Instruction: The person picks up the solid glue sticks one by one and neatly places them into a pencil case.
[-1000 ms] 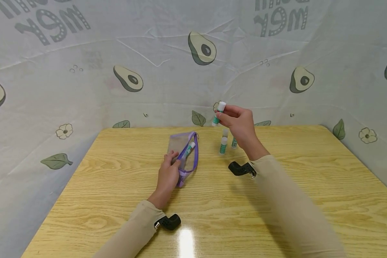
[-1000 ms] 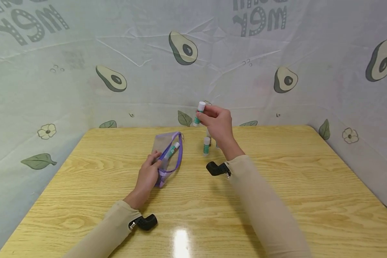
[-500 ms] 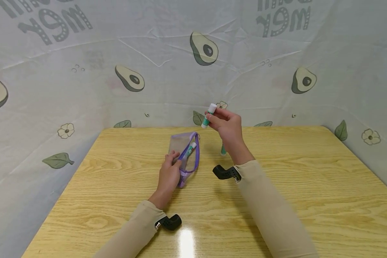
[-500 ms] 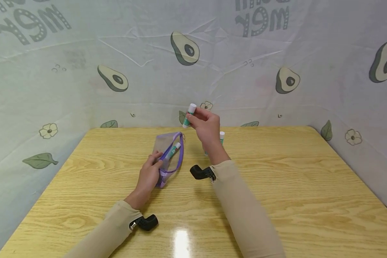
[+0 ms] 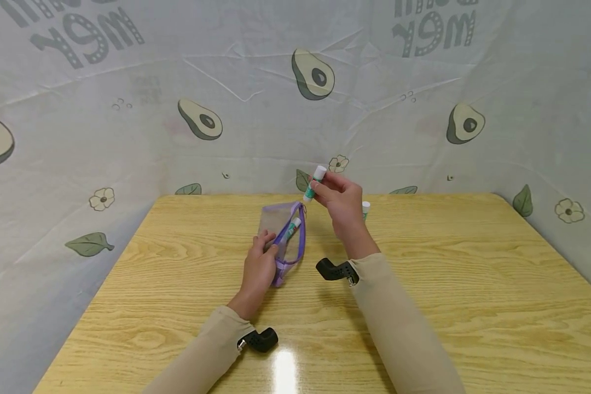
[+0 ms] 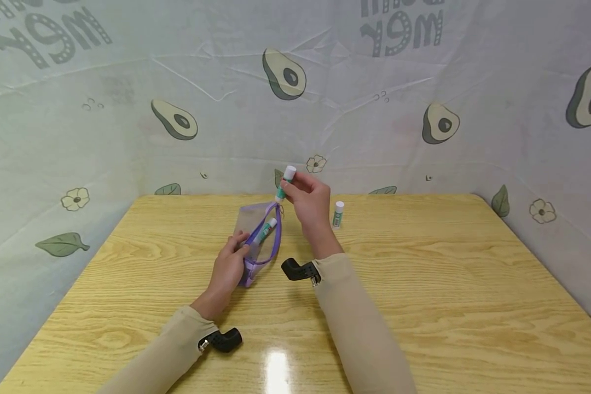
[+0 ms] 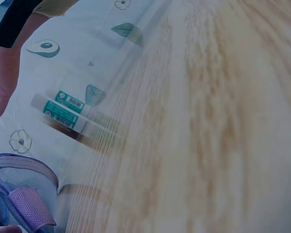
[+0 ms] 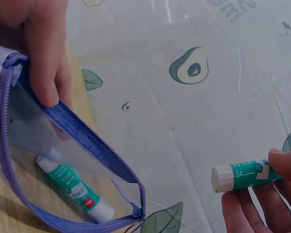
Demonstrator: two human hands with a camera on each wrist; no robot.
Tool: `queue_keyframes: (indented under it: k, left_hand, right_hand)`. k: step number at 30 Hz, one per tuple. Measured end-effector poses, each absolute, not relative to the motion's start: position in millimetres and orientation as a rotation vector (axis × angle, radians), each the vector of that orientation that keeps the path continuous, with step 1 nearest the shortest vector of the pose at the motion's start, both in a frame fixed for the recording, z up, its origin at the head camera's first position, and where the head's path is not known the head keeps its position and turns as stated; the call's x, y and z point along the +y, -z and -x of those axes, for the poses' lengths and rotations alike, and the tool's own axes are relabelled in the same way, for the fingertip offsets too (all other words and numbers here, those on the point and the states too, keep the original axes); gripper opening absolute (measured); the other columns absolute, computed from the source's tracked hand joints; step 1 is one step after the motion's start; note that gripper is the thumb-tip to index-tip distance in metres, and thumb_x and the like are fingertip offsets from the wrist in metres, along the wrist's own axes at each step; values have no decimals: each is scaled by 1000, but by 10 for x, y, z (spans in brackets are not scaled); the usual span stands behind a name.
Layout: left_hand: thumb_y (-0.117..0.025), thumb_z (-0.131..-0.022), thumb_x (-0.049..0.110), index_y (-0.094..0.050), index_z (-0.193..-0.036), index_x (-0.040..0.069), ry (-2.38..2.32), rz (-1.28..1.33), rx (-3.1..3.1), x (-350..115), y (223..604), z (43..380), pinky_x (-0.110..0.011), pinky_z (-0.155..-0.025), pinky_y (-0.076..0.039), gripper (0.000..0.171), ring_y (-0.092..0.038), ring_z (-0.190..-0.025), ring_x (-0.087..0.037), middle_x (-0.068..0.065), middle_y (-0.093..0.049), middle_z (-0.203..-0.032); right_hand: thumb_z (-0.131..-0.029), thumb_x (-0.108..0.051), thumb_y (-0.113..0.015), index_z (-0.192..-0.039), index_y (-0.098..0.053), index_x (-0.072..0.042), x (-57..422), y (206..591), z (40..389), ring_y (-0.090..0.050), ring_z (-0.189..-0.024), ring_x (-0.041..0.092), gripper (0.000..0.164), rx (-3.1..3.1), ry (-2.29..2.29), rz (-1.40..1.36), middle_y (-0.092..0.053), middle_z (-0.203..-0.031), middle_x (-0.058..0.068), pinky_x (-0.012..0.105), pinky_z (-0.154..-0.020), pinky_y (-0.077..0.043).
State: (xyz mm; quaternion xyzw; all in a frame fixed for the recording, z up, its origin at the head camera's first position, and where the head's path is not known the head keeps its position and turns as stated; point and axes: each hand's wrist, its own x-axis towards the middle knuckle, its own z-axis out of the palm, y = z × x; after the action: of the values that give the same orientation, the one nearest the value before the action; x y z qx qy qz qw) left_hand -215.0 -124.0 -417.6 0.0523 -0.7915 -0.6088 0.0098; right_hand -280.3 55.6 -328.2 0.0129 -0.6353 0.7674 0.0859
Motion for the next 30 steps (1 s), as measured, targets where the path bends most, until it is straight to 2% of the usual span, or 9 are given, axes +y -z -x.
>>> queue_keyframes:
  k: [6, 9, 19, 30]
  left_hand:
    - [-46, -109, 19, -54, -152, 4, 1908, -172, -2480, -1218, 4188, 2147, -56, -136, -11, 47, -10, -168, -32, -8, -31, -176]
    - [-46, -109, 20, -54, -153, 4, 1907, -177, -2484, -1221, 4195, 2147, -56, -136, -11, 47, -10, -168, -32, -8, -31, -176]
    - [-45, -109, 20, -54, -153, 5, 1931, -197, -2479, -1210, 4185, 2129, -55, -136, -10, 47, -8, -168, -31, -7, -31, -176]
    - [-44, -110, 19, -53, -154, 6, 1933, -189, -2478, -1236, 4175, 2135, -56, -136, -10, 47, -8, -168, -30, -6, -29, -177]
  right_hand:
    - [-100, -7, -73, -137, -69, 1, 573, 3403, 2799, -74, -100, 10, 38, -1911, -2261, -58, -73, -111, 2, 30, -98, -62]
    - [-100, -6, -73, -136, -69, 1, 561, 3443, 2792, -74, -99, 8, 37, -1925, -2240, -80, -74, -111, 2, 31, -97, -63]
    - [-99, -7, -74, -132, -71, 0, 496, 3534, 2807, -72, -98, 6, 34, -2018, -2108, -107, -75, -125, 21, 24, -91, -63]
    - [-100, -10, -73, -132, -71, -1, 414, 3573, 2824, -71, -108, 16, 33, -2108, -2037, -120, -75, -128, 20, 17, -83, -57]
